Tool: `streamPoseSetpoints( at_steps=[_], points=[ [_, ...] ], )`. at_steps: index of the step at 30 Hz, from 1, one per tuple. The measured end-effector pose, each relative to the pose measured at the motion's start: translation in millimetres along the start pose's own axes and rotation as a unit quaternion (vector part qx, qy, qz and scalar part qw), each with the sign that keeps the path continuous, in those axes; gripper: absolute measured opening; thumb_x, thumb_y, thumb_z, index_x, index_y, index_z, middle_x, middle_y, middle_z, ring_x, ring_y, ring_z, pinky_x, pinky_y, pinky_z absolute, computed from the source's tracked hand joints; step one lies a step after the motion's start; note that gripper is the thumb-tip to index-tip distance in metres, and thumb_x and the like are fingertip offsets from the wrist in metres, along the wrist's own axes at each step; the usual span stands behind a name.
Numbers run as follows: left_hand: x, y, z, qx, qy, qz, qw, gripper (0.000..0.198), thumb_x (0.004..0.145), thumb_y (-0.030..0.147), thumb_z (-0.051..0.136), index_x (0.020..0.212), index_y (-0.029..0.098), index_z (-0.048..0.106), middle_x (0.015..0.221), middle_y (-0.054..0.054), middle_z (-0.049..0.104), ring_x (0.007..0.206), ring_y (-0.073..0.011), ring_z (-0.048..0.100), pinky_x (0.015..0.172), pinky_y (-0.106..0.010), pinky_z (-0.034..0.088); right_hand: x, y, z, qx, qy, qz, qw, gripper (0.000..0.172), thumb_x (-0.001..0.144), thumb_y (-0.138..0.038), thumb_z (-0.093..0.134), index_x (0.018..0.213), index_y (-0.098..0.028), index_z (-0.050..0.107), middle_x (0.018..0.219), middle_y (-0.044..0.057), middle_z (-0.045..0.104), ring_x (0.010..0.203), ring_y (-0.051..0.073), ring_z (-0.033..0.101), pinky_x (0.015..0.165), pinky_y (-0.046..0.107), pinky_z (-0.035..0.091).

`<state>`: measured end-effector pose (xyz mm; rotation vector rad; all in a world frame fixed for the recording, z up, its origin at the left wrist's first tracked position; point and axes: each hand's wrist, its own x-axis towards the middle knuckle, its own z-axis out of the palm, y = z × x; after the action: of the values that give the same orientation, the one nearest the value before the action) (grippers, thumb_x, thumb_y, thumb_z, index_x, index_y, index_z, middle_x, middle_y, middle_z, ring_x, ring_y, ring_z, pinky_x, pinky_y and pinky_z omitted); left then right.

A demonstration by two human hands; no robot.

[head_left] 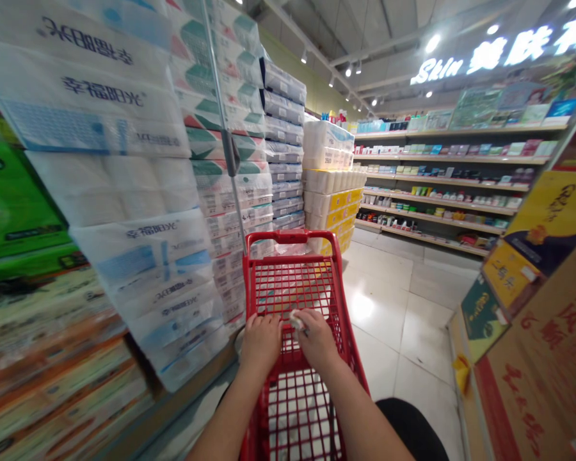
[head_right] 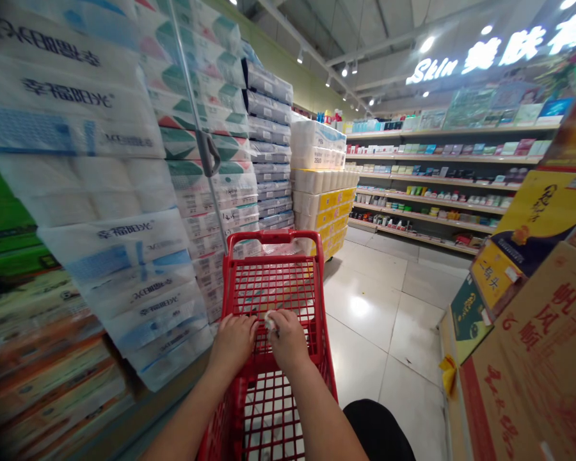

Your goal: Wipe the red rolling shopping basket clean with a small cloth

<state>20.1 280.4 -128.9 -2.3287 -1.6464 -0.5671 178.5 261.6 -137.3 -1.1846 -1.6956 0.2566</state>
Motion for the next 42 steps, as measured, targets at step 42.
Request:
streamPoseSetpoints(
  at_steps=[42],
  points=[
    [-1,1,-1.2,-0.006,-0.005,-0.006,1.0,0.038,0.097,0.032,0.032,0.101,0.019,0.068,0.094,-0.008,0.071,0.094,-0.0233,0.061,0.102,-0.044,0.033,-3,-6,4,-0.02,-0.043,-0.024,0.999,0.036,0.072,0.0,0.057,0.095,-0.025,0.069,0.095,0.002,0.065,0.093,0.019,0.057,0.084,0.031,0.047]
  ],
)
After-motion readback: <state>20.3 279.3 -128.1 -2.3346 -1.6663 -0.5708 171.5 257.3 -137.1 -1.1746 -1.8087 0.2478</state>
